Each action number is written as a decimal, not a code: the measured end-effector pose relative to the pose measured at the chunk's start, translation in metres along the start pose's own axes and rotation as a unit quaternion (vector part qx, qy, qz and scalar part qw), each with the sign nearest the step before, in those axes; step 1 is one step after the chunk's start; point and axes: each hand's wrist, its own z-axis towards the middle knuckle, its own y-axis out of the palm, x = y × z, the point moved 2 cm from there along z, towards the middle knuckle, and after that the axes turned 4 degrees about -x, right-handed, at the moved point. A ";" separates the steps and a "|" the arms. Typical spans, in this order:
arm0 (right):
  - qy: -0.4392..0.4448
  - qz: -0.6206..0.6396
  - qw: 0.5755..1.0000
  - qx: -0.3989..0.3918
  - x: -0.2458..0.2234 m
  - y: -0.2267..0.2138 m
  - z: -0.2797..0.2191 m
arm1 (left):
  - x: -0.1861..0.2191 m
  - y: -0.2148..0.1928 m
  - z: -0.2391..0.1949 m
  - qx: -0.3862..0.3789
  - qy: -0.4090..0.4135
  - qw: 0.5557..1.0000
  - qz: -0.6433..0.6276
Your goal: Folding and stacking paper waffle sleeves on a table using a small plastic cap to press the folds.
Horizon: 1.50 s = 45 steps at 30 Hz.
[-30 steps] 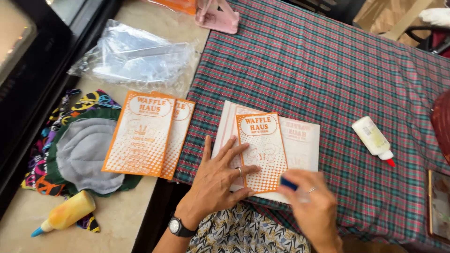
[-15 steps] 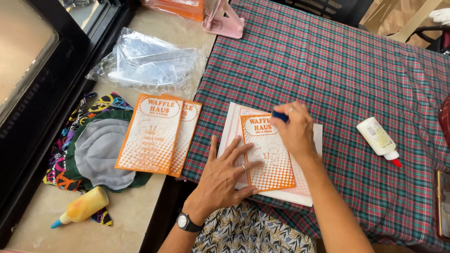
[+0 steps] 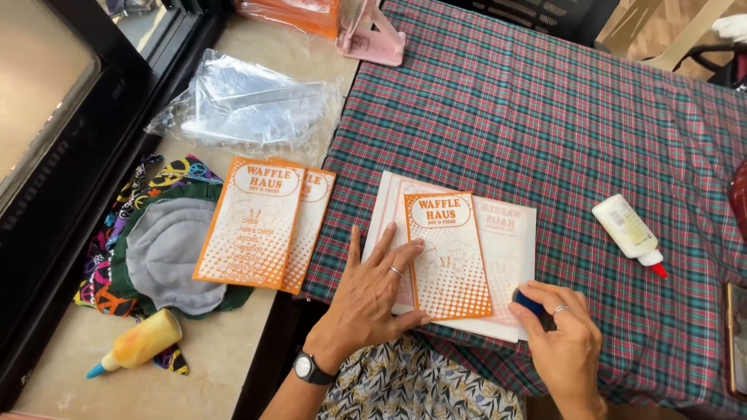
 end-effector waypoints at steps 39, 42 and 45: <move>0.071 -0.100 0.977 0.173 0.118 0.010 -0.041 | 0.067 -0.031 0.003 0.094 0.119 0.988 0.015; 0.081 -0.086 0.977 0.176 0.111 0.009 -0.040 | 0.065 -0.030 0.003 0.129 0.131 0.983 -0.012; 0.099 -0.101 0.975 0.174 0.099 0.005 -0.037 | 0.058 -0.017 0.001 0.078 0.122 0.989 0.040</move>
